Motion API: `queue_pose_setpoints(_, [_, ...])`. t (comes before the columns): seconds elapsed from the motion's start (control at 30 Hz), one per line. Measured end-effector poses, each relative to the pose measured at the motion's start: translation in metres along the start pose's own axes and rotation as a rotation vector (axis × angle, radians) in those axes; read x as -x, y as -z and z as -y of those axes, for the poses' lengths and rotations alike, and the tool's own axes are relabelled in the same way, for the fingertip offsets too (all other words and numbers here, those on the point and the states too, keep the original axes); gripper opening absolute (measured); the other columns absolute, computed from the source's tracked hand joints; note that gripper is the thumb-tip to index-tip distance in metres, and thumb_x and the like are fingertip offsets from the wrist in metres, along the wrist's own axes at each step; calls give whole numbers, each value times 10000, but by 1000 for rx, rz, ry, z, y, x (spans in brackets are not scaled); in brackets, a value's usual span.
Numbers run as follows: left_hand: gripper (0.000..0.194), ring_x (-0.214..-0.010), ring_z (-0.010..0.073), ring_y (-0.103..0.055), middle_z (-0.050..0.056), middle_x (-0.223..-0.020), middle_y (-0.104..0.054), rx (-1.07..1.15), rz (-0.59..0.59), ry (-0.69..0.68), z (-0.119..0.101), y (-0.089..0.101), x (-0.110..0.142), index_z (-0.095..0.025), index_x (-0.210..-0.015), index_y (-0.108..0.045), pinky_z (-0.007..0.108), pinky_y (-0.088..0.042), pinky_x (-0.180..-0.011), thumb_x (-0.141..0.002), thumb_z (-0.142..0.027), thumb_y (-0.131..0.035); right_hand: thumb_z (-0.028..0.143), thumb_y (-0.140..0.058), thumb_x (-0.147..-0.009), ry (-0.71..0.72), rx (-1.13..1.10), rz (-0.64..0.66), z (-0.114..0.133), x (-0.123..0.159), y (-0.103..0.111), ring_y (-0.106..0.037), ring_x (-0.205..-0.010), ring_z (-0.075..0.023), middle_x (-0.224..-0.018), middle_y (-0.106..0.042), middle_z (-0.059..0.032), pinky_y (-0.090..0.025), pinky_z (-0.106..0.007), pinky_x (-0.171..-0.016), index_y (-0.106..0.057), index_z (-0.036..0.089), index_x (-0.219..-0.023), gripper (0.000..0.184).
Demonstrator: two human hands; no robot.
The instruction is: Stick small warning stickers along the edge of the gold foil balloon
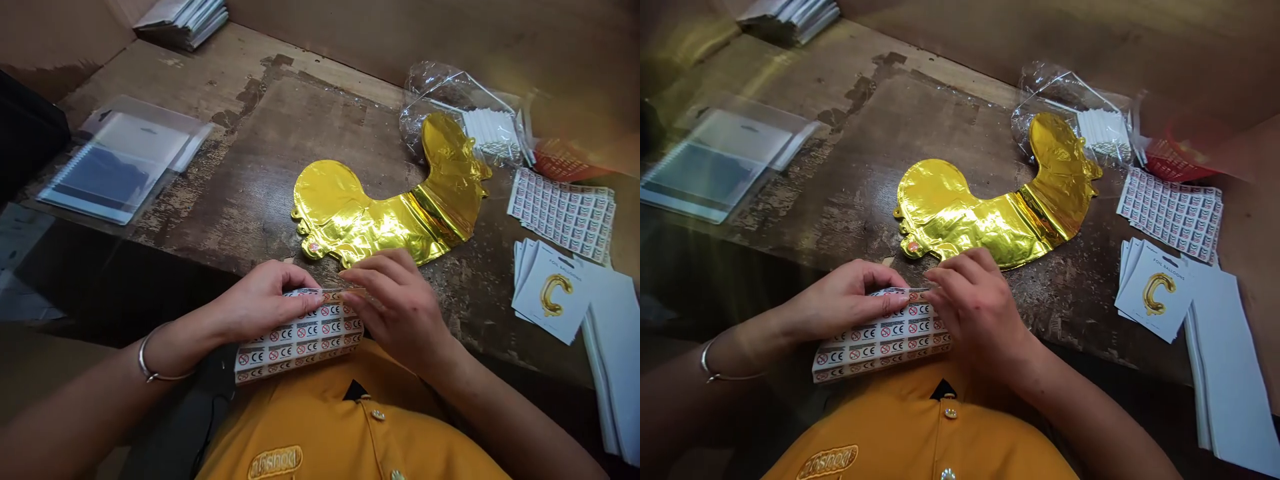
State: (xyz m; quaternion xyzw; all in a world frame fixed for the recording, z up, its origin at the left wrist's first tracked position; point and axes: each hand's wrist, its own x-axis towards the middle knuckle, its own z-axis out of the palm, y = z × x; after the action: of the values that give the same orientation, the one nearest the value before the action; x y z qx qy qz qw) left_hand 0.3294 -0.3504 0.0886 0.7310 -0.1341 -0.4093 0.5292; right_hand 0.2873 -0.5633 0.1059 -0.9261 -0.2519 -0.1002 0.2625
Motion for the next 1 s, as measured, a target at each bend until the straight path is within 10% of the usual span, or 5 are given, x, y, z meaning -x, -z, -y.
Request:
queue_pose_setpoints(0.7, [315,-614,113,-561,11,-717,-647,274,64,115,15,1,-6,-136,-815,-667,218,-435,-557,-788,-450,-654,137,-510,-863,398,182,-163,-8,15,-26,-576,-848,-210,-926,-707,-77,-482,-372,-742,-656,168,-996,199])
queue_pose_setpoints(0.87, [274,-681,148,-617,24,-798,-688,106,108,18,13,8,-2,-163,-884,-682,250,-475,-598,-842,-418,-593,99,-589,-821,190,-2,-119,3,9,-17,-566,-793,-178,-856,-680,-55,-494,-345,-726,-627,180,-930,140])
queue_pose_setpoints(1.0, [206,-851,224,-656,39,-920,-712,-613,-179,-335,4,11,8,-200,-916,-686,397,-490,-787,-911,-293,-502,157,-618,-832,-252,-282,-224,-5,-13,1,-583,-760,-151,-798,-644,-13,-484,-309,-697,-625,202,-841,46])
